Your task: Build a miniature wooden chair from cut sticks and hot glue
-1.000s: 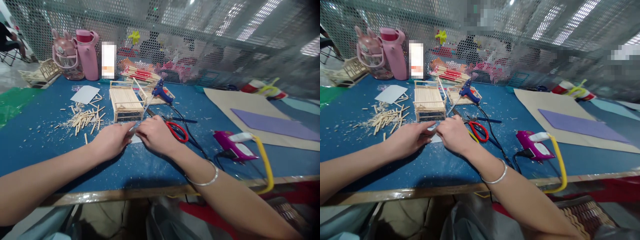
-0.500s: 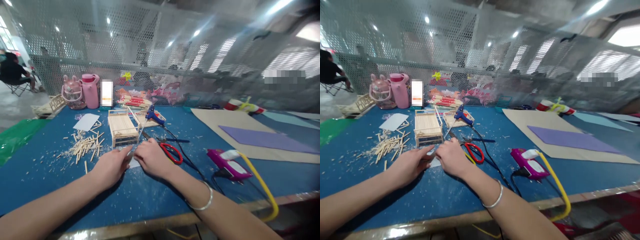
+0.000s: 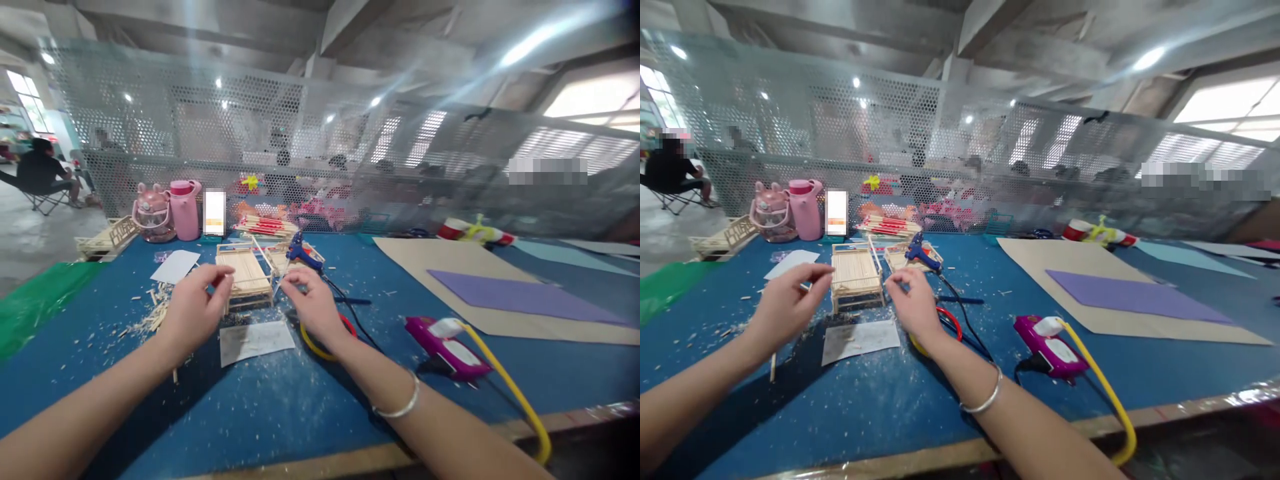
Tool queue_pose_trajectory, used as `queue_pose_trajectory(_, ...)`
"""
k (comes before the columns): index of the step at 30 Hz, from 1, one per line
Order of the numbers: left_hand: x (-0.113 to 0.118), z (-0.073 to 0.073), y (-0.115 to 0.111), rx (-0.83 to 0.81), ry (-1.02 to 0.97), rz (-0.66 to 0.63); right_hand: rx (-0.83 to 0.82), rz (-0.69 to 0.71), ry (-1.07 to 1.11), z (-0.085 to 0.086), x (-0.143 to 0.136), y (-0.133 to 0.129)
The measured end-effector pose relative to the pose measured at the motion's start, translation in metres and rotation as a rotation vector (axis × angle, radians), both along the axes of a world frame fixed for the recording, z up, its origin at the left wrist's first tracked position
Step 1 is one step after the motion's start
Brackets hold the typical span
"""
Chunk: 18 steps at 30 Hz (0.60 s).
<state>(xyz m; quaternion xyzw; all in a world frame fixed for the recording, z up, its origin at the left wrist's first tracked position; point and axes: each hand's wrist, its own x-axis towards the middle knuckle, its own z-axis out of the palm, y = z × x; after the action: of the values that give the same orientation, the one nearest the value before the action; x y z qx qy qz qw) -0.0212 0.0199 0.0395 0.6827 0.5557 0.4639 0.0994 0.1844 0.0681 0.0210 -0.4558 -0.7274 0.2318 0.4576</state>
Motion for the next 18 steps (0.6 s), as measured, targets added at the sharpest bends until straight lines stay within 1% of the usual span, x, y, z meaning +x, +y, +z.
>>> queue_pose_trajectory(1,-0.004,0.001,0.006,-0.060,-0.063,0.038,-0.054,-0.015,0.064,0.002,-0.002,0.004)
queue_pose_trajectory(2,-0.007,-0.001,0.012,-0.170,-0.142,0.044,-0.116,-0.008,0.118,0.003,-0.004,0.007)
queue_pose_trajectory(3,-0.010,-0.006,0.017,-0.229,-0.176,0.041,-0.179,0.013,0.162,0.005,-0.008,0.009)
queue_pose_trajectory(5,-0.012,-0.018,0.021,-0.320,-0.222,0.006,-0.284,0.065,0.238,0.008,-0.016,0.012)
queue_pose_trajectory(7,-0.011,-0.030,0.020,-0.370,-0.279,-0.045,-0.343,0.100,0.305,0.012,-0.023,0.012)
queue_pose_trajectory(9,-0.007,-0.035,0.015,-0.397,-0.376,-0.133,-0.366,0.114,0.361,0.018,-0.028,0.010)
queue_pose_trajectory(10,-0.006,-0.035,0.012,-0.409,-0.466,-0.183,-0.370,0.116,0.386,0.021,-0.029,0.008)
queue_pose_trajectory(12,-0.004,-0.032,0.004,-0.413,-0.612,-0.221,-0.376,0.121,0.424,0.029,-0.027,0.004)
queue_pose_trajectory(13,-0.003,-0.030,0.001,-0.410,-0.652,-0.233,-0.380,0.124,0.437,0.033,-0.025,0.002)
queue_pose_trajectory(16,-0.003,-0.025,-0.009,-0.392,-0.668,-0.253,-0.406,0.133,0.461,0.043,-0.019,-0.007)
queue_pose_trajectory(18,-0.001,-0.024,-0.014,-0.361,-0.656,-0.237,-0.429,0.141,0.476,0.048,-0.016,-0.012)
